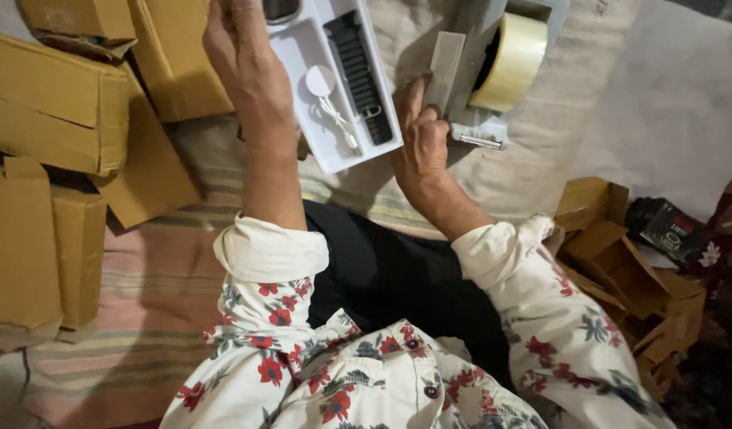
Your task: The person sits on the floor and packs smart watches into small cardboard boxes. They place the watch, strap, and charger into a white tray, insert the tray into a product box, then place the product box into a shipping box and seal it with tape.
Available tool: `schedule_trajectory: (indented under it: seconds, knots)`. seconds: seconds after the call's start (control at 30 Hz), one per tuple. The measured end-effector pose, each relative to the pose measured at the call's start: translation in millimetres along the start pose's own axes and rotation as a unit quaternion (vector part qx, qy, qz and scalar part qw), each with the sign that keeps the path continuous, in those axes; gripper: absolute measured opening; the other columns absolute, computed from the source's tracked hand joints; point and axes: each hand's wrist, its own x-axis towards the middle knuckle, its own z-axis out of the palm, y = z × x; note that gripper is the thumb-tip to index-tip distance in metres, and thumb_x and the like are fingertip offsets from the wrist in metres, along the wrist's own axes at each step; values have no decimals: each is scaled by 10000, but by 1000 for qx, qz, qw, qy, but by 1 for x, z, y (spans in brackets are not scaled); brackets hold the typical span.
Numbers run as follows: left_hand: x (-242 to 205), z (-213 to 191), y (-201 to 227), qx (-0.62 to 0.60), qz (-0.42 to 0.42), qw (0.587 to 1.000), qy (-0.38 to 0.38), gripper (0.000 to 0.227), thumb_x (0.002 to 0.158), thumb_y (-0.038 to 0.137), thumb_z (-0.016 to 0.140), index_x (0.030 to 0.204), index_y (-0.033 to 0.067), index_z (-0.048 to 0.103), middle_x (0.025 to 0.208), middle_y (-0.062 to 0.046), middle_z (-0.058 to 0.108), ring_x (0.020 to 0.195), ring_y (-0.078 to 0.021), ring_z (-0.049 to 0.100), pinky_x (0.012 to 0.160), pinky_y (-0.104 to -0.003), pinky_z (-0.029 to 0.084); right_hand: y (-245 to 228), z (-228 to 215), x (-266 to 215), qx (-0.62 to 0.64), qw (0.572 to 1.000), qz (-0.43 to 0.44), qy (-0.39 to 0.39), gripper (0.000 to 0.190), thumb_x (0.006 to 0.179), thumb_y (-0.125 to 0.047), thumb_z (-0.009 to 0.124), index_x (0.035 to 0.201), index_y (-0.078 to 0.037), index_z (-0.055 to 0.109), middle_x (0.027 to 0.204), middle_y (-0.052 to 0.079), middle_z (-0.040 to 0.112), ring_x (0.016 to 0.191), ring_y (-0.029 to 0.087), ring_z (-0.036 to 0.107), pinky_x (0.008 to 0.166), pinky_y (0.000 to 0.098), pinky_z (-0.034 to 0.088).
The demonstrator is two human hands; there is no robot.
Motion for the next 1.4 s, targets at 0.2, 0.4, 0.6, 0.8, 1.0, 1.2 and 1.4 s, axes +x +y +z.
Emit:
schedule_trajectory:
  seconds: [0.2,0.4,0.6,0.8,1.0,1.2,1.4]
  knots:
    - [0,4,13,-85,-60,994,-17,416,1164,300,528,1025,-90,563,843,-87,498,758,-172,399,739,-374,399,17,2,2,-35,994,-85,-51,282,873,-240,638,1044,-36,730,1126,218,687,736,189,629,452,322,476]
    - [2,5,16,-52,-78,996,1,421,1160,308,512,984,-72,554,806,-66,442,765,-183,383,744,-379,397,78,-72,-22,198,973,-39,110,163,926,-153,725,1070,-77,717,925,74,688,817,220,674,603,347,535]
    - [-8,22,18,-3,-42,999,-16,465,1151,354,553,962,-68,506,767,-84,406,704,-174,364,682,-346,379,136,-140,-86,863,437,241,73,52,1090,17,664,1135,-8,668,866,129,715,702,172,693,535,251,532]
    - [-33,60,40,-2,-119,987,-106,502,1110,461,484,1039,-8,647,803,-57,558,771,-158,502,737,-344,470,115,-128,-84,933,205,290,58,167,1028,55,606,1183,-2,620,969,144,705,855,230,738,641,270,600]
    - [-47,75,48,29,-153,982,-103,492,1104,475,484,1057,19,664,829,-79,629,795,-179,563,772,-347,506,122,-136,-87,913,200,318,158,281,992,48,606,1261,-27,623,1059,168,718,866,231,738,649,290,602]
    - [-61,80,55,80,-180,975,-99,441,1096,426,465,1102,29,658,896,-73,683,811,-177,633,756,-340,501,107,-131,-90,876,298,365,101,142,1009,21,643,1144,44,608,1016,205,726,807,243,739,601,311,587]
    - [-82,94,55,-43,-180,980,-78,459,1130,452,461,1088,30,638,888,-63,650,825,-160,591,773,-326,511,78,-127,-89,868,316,380,38,202,985,-51,649,1121,-3,508,903,150,721,692,216,734,416,260,500]
